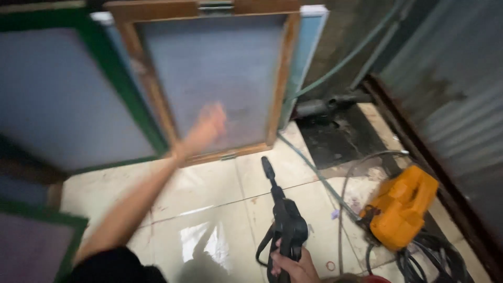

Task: A person uses a high-pressure water sprayer to clean a screen printing frame in a washing area.

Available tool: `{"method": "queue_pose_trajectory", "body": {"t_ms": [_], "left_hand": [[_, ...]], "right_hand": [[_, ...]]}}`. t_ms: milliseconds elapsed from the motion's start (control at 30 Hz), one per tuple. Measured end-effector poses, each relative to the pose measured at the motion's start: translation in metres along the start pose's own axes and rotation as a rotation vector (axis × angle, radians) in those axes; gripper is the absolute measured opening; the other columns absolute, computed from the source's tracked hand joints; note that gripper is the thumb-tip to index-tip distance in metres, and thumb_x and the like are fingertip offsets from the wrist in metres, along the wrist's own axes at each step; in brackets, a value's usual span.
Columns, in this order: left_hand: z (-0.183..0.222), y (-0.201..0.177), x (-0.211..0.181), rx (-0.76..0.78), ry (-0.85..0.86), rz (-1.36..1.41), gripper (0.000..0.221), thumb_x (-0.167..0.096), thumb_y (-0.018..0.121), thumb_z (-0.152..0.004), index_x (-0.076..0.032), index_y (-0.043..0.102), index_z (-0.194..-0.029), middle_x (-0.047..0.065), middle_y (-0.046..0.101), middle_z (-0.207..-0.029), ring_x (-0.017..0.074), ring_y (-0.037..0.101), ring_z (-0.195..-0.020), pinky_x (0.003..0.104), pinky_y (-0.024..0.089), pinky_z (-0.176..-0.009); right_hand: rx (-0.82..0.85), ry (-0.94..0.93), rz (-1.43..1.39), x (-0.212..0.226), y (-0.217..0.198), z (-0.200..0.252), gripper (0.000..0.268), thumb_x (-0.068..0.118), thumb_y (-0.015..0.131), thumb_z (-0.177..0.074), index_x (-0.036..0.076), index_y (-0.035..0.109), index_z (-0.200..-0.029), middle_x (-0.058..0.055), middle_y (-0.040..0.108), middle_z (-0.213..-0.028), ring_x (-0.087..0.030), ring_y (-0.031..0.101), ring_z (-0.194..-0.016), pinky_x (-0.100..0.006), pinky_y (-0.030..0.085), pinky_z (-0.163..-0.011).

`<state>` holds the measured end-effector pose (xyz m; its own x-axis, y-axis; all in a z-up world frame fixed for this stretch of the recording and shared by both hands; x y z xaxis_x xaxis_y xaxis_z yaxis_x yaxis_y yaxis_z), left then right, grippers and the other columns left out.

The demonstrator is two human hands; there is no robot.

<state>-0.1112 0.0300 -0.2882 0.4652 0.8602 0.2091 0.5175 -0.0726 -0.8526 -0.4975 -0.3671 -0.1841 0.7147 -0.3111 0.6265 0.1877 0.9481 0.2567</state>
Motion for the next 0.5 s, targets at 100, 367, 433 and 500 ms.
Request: {"method": "queue_pose_trajectory", "body": {"t_ms": [100, 367, 433, 500], "left_hand": [[0.116, -0.058, -0.185, 0.205, -0.679, 1.667, 0.064, -0.044, 0.053, -0.099, -0.018, 0.039, -0.156, 0.002, 0.042, -0.16, 0.0189, 0.051, -0.136, 0.039, 0.045, -0.108], [0.115, -0.325, -0.263, -0.189, -0.65, 1.495, 0.048, -0.05, 0.041, -0.103, -0.007, 0.062, -0.106, 0.001, 0.061, -0.099, 0.0124, 0.053, -0.091, 0.03, 0.048, -0.083], [0.124, -0.35, -0.252, -0.145, -0.74, 1.545, 0.046, -0.05, 0.044, -0.101, -0.008, 0.06, -0.107, 0.001, 0.058, -0.088, 0.0091, 0.051, -0.074, 0.026, 0.045, -0.066], [0.132, -0.363, -0.24, -0.112, -0.812, 1.595, 0.045, -0.051, 0.047, -0.099, -0.009, 0.057, -0.108, 0.0, 0.054, -0.077, 0.0058, 0.049, -0.056, 0.023, 0.042, -0.049]], "right_hand": [[-0.059, 0.047, 0.032, 0.016, 0.047, 0.039, 0.035, -0.006, 0.077, -0.087, -0.009, 0.067, -0.121, -0.024, 0.061, -0.087, -0.041, 0.061, -0.073, -0.05, 0.056, -0.077], [0.237, -0.472, 0.538, 0.009, 0.127, 0.087, 0.025, 0.026, 0.081, -0.088, 0.008, 0.068, -0.074, -0.005, 0.062, -0.058, -0.016, 0.056, -0.054, -0.031, 0.049, -0.057], [0.355, -0.487, 0.467, 0.002, 0.148, 0.093, 0.021, 0.02, 0.079, -0.089, 0.005, 0.065, -0.082, -0.007, 0.059, -0.054, -0.015, 0.052, -0.048, -0.031, 0.045, -0.051], [0.47, -0.518, 0.397, 0.003, 0.168, 0.104, 0.018, 0.014, 0.076, -0.091, 0.003, 0.062, -0.089, -0.009, 0.057, -0.051, -0.015, 0.047, -0.043, -0.031, 0.042, -0.045]]}}
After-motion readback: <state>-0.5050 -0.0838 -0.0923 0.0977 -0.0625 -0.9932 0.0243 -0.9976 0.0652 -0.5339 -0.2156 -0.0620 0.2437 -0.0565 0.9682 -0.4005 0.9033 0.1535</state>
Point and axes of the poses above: each hand's wrist, its own z-axis away from the middle knuckle, its own y-axis out of the palm, x = y × z, the point moved 4 cm from there along -z, towards the middle knuckle
